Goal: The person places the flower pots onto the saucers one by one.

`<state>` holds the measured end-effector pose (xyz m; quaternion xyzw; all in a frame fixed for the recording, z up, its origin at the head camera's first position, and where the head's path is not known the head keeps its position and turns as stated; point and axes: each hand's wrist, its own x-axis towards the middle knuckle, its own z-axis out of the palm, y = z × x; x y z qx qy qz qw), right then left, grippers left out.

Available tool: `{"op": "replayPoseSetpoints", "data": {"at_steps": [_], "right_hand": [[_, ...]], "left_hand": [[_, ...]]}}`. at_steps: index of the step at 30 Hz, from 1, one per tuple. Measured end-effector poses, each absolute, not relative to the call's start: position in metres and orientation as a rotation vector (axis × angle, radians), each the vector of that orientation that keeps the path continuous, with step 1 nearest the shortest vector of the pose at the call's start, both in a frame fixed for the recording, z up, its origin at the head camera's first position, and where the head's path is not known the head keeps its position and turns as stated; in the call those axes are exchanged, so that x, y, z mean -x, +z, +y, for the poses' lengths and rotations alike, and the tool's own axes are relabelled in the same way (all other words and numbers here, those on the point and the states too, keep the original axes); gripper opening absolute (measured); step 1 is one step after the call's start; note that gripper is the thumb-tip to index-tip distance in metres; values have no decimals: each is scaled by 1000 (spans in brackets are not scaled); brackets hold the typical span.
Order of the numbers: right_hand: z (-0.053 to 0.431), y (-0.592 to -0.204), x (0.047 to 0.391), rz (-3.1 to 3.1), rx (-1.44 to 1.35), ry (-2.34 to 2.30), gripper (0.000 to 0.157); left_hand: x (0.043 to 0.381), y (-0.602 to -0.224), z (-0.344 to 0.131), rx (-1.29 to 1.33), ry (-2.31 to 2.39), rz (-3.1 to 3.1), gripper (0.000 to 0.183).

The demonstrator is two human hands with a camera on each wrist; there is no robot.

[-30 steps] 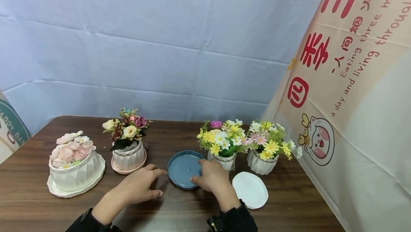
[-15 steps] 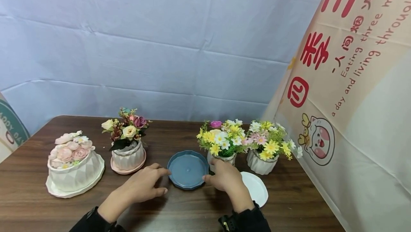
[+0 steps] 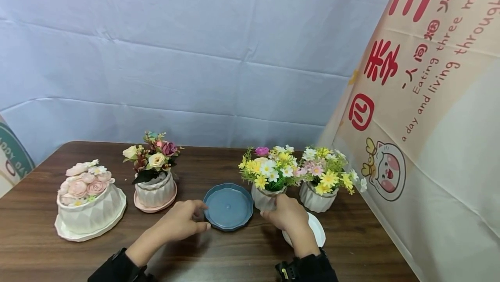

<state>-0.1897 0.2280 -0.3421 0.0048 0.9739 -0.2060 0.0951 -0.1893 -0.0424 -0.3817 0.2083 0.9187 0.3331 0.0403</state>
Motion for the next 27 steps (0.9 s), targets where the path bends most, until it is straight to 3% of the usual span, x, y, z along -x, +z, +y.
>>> {"op": "replayPoseSetpoints", "data": {"at_steps": [6, 12, 17, 19, 22, 24, 27], "right_hand": [[236, -345, 192, 2907, -124, -552, 54], [241, -347, 196, 2904, -112, -646, 73], [241, -353, 203, 2934, -109, -730, 87], [240, -356, 205, 2943, -117, -778, 85], [240, -359, 209, 2937, -143, -861, 65], [239, -360, 211, 2928, -153, -915, 60], [238, -361, 215, 2942, -137, -965, 68]], "left_hand": [[195, -385, -44, -530, 1090, 2861, 45], [199, -387, -45, -475, 1137, 2870, 39], [205, -390, -45, -466, 1131, 2873, 24], [207, -392, -45, -458, 1120, 2877, 22], [210, -393, -45, -429, 1126, 2864, 27], [211, -393, -45, -410, 1147, 2835, 27], [214, -395, -43, -384, 1192, 2775, 24]]}}
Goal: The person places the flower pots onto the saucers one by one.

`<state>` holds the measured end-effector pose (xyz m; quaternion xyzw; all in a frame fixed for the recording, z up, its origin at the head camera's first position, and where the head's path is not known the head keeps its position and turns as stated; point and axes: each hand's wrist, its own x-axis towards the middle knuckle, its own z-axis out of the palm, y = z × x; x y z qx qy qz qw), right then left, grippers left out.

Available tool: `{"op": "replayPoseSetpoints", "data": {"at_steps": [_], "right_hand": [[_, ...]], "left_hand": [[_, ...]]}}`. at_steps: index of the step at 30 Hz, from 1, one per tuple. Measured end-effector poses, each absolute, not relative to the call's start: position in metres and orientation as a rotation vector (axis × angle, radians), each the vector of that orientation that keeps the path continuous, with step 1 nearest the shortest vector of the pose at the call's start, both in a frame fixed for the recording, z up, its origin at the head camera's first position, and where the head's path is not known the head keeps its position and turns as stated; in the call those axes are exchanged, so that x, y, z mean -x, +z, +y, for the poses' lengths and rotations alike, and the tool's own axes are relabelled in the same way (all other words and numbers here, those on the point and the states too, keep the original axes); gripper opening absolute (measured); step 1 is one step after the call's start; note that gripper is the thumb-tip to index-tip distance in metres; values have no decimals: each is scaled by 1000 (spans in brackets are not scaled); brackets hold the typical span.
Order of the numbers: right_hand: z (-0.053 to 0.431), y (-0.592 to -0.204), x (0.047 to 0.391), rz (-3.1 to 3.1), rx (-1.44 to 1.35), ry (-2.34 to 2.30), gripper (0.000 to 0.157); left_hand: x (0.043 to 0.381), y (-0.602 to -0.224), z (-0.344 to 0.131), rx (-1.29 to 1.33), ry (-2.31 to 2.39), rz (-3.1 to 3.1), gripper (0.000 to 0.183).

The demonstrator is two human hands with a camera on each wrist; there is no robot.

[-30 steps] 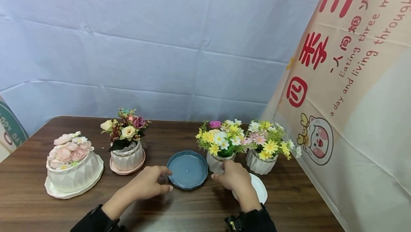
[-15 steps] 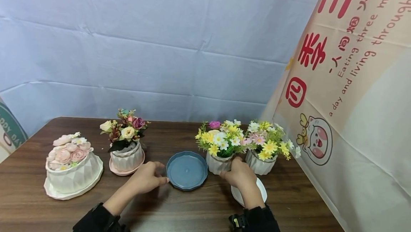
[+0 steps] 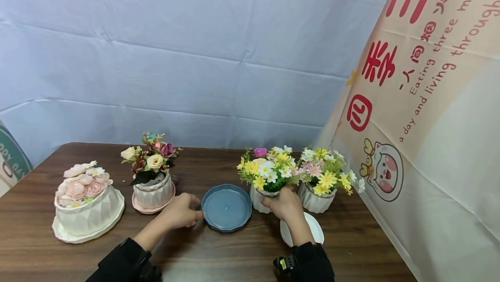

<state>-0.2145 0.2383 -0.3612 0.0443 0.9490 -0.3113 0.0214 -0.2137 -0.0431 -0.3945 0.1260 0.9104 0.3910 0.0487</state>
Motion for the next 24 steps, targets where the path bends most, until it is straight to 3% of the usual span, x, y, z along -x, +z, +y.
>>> {"op": "replayPoseSetpoints", "data": {"at_steps": [2, 10, 14, 24], "right_hand": [[237, -362, 216, 2953, -121, -1012, 79], [235, -373, 223, 2882, -168, -1226, 90], [236, -378, 225, 2847, -178, -1279, 86], [237, -380, 225, 2861, -173, -1253, 83]], "left_hand": [[215, -395, -42, -364, 1216, 2742, 23], [220, -394, -38, -241, 1320, 2641, 35], [221, -394, -39, -224, 1338, 2634, 35], [225, -394, -29, -142, 1183, 2731, 8]]}}
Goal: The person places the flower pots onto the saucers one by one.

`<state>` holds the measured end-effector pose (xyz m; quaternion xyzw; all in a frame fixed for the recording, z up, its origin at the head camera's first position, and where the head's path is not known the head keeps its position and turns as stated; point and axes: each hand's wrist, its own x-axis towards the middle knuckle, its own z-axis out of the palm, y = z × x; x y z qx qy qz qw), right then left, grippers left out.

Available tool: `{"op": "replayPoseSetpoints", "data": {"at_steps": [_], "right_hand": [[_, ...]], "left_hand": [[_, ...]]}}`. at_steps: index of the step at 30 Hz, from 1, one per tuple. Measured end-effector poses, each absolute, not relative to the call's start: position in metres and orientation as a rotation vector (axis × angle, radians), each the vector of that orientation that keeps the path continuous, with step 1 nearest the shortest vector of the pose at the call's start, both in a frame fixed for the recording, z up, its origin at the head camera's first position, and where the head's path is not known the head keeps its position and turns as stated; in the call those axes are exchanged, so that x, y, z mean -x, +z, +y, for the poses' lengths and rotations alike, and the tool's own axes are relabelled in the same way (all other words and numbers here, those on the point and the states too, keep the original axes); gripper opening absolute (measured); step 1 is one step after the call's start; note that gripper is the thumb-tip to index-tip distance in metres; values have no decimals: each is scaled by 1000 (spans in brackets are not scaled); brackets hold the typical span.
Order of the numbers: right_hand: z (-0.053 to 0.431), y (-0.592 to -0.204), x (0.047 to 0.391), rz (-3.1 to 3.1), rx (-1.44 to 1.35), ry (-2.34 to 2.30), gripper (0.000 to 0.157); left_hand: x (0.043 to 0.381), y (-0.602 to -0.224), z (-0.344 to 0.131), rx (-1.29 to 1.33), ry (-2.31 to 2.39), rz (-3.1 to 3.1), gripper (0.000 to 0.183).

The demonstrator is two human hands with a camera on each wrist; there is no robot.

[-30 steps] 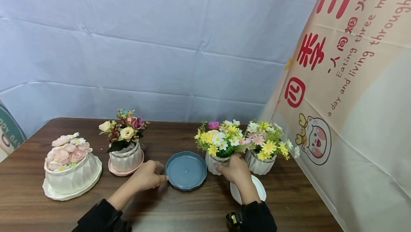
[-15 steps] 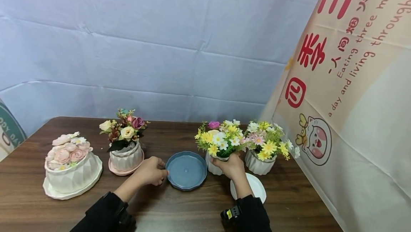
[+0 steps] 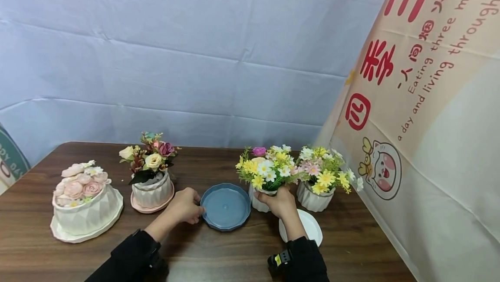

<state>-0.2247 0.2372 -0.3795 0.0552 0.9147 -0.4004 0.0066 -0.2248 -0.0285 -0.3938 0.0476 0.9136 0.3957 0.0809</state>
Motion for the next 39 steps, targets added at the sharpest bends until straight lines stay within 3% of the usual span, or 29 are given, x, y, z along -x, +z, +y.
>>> {"op": "replayPoseSetpoints", "data": {"at_steps": [4, 24, 28, 32, 39], "right_hand": [[237, -379, 225, 2850, -175, -1251, 83], [236, -379, 225, 2836, -199, -1216, 91], [237, -380, 225, 2832, -187, -1236, 91], [237, -380, 225, 2836, -181, -1231, 93], [236, -380, 225, 2841, -176, -1232, 90]], "left_hand": [[225, -392, -26, -125, 1160, 2734, 17], [225, -387, -27, -134, 1339, 2637, 3], [226, -382, -28, -141, 1355, 2614, 25], [225, -381, -29, -148, 1347, 2607, 31], [226, -383, -31, -144, 1307, 2639, 17]]}}
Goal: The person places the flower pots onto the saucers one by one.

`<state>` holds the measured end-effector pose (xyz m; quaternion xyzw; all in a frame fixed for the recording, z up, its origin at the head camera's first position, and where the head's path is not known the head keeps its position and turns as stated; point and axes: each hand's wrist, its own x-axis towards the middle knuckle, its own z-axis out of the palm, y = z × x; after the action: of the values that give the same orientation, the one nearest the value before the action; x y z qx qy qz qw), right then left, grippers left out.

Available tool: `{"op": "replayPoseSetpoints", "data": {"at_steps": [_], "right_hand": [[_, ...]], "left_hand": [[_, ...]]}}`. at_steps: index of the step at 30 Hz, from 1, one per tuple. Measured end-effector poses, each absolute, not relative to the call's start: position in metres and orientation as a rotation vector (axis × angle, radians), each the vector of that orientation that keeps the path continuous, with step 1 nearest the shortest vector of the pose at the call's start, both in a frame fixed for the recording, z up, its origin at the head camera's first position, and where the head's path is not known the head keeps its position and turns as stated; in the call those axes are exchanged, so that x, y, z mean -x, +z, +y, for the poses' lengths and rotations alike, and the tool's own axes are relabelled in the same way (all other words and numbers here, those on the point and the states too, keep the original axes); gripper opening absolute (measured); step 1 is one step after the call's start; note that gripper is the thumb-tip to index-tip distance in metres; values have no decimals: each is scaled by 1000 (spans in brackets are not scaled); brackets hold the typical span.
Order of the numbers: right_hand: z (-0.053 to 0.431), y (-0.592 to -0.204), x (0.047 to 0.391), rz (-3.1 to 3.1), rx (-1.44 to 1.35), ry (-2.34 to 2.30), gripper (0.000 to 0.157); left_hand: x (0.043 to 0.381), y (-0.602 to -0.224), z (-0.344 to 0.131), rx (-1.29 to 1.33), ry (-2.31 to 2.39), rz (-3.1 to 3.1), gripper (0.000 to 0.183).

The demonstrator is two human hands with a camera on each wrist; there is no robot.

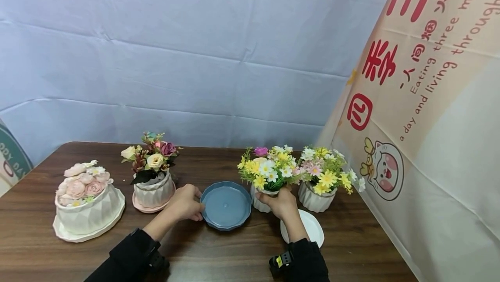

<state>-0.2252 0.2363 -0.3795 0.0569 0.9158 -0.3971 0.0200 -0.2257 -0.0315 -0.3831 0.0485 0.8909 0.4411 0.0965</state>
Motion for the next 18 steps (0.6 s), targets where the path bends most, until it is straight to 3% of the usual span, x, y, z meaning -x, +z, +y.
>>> {"op": "replayPoseSetpoints", "data": {"at_steps": [8, 12, 18], "right_hand": [[236, -380, 225, 2849, -168, -1242, 87], [236, -380, 224, 2833, -170, -1257, 87], [237, -380, 225, 2817, -163, -1277, 85]], "left_hand": [[229, -386, -37, -111, 1241, 2729, 3], [231, -387, -40, -98, 1239, 2768, 16], [235, -388, -45, -78, 1220, 2811, 15]]}}
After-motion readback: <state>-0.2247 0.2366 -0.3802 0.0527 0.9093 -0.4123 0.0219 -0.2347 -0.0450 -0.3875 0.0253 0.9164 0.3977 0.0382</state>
